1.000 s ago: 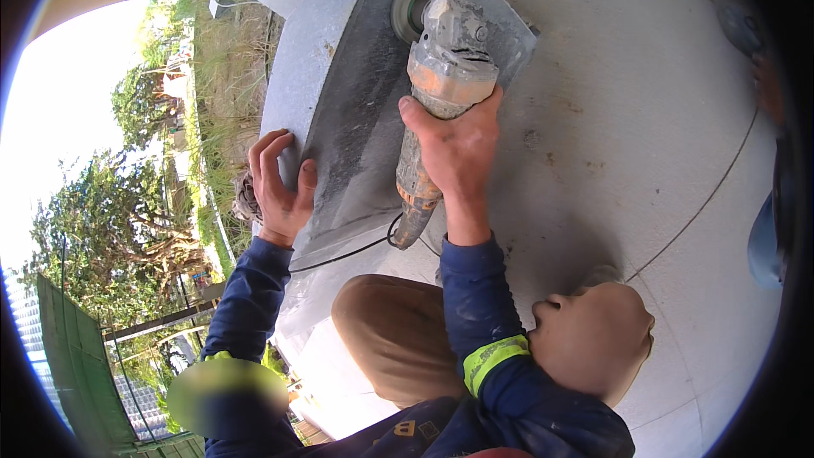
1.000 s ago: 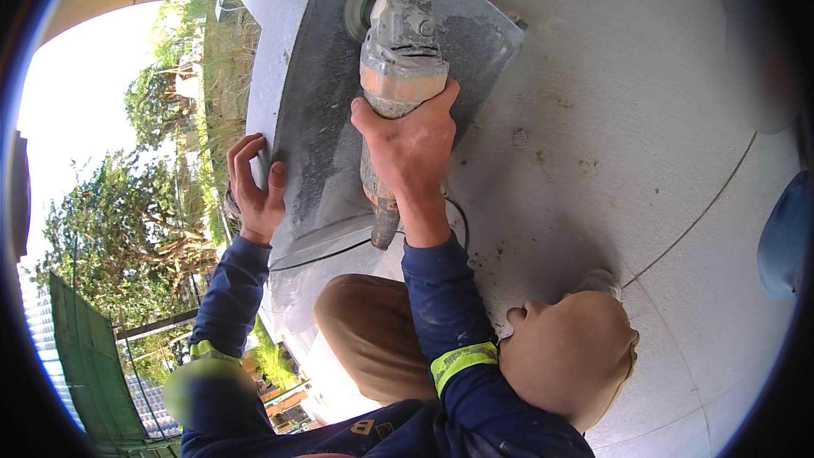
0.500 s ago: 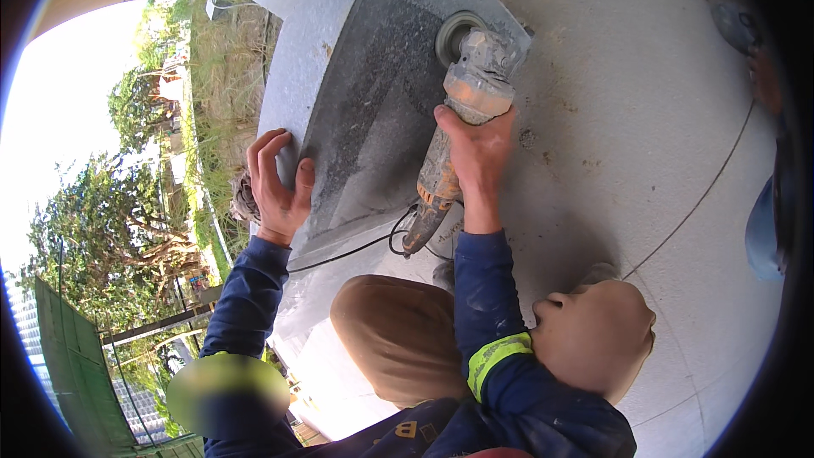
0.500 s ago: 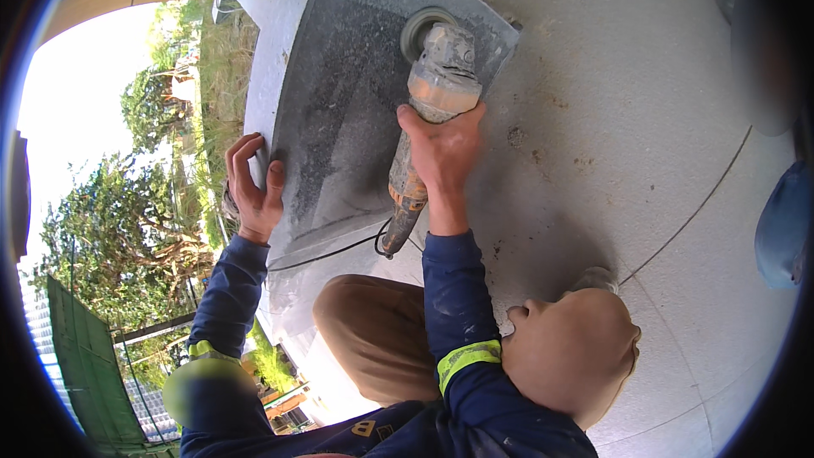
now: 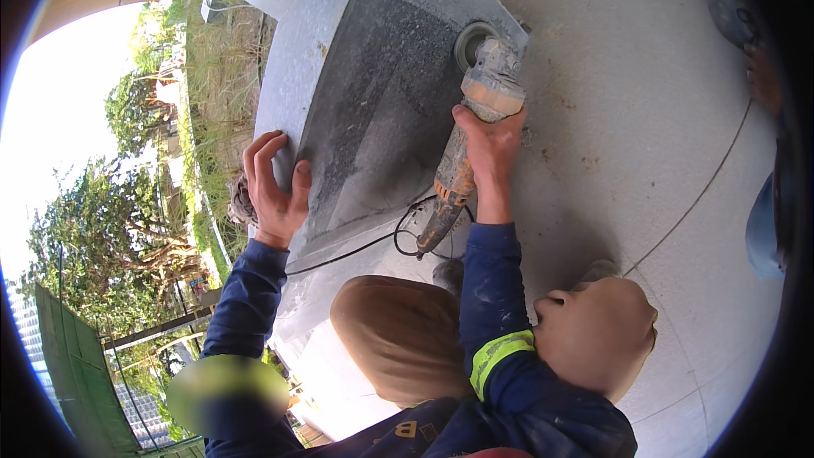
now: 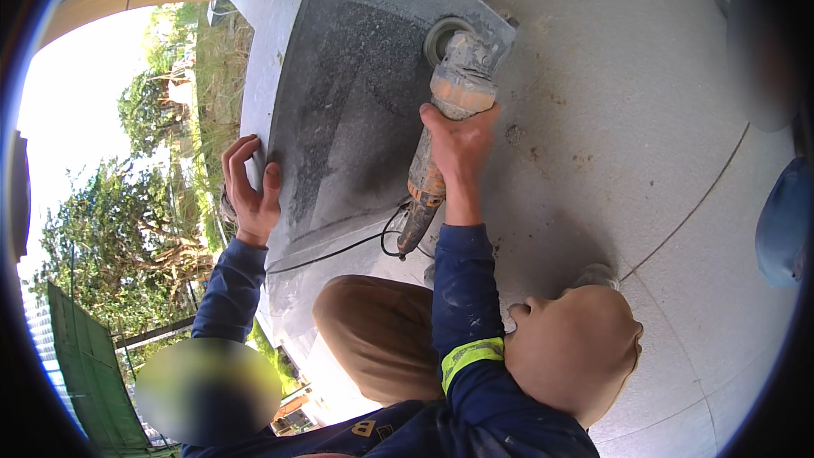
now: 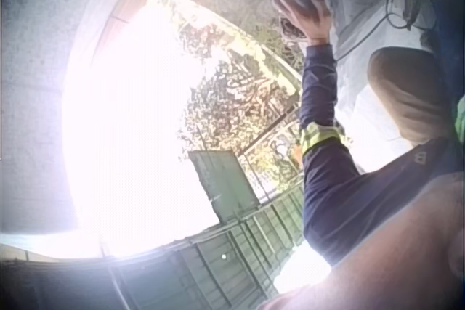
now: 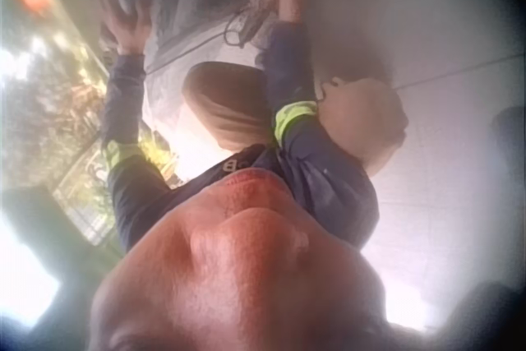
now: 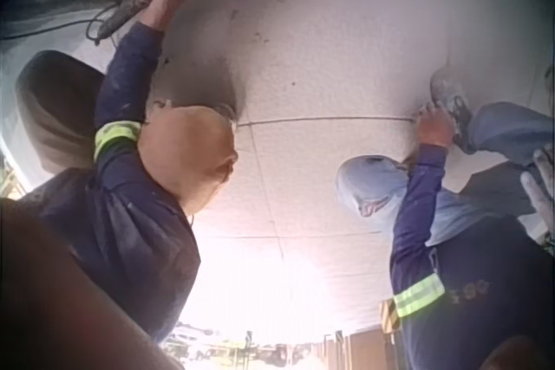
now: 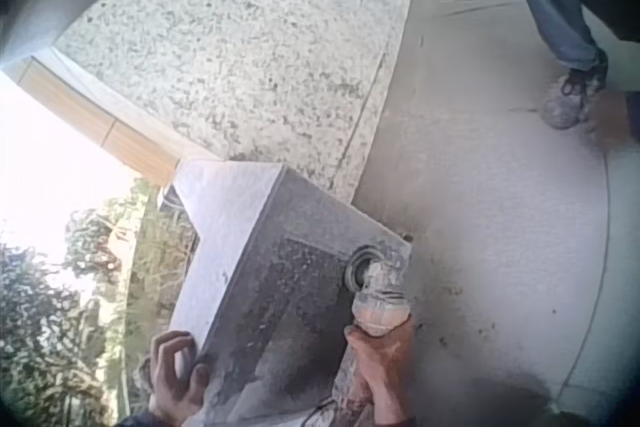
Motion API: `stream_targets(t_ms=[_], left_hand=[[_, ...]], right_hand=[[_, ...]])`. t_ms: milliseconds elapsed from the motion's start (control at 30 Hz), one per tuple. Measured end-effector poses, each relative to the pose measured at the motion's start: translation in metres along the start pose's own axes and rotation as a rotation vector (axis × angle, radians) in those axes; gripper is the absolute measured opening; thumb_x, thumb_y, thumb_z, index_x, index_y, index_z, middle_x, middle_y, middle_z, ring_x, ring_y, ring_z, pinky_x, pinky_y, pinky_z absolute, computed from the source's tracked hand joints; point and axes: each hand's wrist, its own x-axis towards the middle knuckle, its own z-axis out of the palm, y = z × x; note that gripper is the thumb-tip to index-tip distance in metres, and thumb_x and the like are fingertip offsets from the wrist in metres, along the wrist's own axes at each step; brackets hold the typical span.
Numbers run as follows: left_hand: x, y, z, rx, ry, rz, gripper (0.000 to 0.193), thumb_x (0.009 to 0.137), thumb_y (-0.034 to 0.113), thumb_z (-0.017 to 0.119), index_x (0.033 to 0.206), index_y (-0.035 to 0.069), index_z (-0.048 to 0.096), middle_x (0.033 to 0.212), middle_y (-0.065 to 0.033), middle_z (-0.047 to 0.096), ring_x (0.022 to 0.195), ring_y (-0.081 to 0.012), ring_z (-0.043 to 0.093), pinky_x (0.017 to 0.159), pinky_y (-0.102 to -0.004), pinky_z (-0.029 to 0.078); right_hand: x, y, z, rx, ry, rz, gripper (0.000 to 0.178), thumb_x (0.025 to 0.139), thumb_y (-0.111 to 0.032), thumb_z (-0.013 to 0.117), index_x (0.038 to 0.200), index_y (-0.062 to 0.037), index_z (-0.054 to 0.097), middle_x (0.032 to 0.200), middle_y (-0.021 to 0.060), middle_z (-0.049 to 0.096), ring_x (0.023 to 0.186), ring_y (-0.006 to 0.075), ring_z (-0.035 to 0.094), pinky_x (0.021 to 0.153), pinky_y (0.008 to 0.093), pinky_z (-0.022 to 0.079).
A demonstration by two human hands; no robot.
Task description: The person uses an angle grinder to smooth the edge of a concrete structure. They hold the tool with both hands and move it along the curved surface, generating dust.
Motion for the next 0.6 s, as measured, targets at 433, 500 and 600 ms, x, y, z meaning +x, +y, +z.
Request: stream_targets(t_ms=[433,500,600], left_hand=[[0.001,-0.001,0.000,-0.011,0.000,0.016,0.044,0.094,0.030,0.067,0.124,-0.001,0.058,0.127,-0.0213,0.058,0.115,-0.0379,0.058,0.099,-0.0456,0.046],[0.002,0.000,-0.001,-0.003,-0.003,0.010,0.044,0.094,0.030,0.067,0.124,-0.002,0.058,0.127,-0.0214,0.058,0.115,-0.0379,0.058,0.099,-0.0456,0.046],[0.000,-0.002,0.000,-0.010,-0.003,0.009,0.044,0.095,0.030,0.066,0.124,-0.002,0.058,0.127,-0.0214,0.058,0.115,-0.0379,0.058,0.099,-0.0457,0.046]], right_hand=[[-0.003,0.004,0.014,0.098,-0.018,-0.143,0.070,0.073,-0.020,0.087,0.124,0.0043,0.045,0.112,0.0204,0.066,0.099,0.0313,0.067,0.090,0.0403,0.053],[0.006,0.013,0.006,0.087,0.009,-0.083,0.070,0.074,-0.018,0.087,0.126,0.0042,0.045,0.115,0.0183,0.065,0.102,0.0288,0.066,0.092,0.0386,0.052],[0.008,0.010,0.000,0.045,0.022,0.003,0.072,0.075,-0.013,0.086,0.132,0.0040,0.046,0.120,0.0143,0.063,0.108,0.0236,0.062,0.096,0.0354,0.049]])
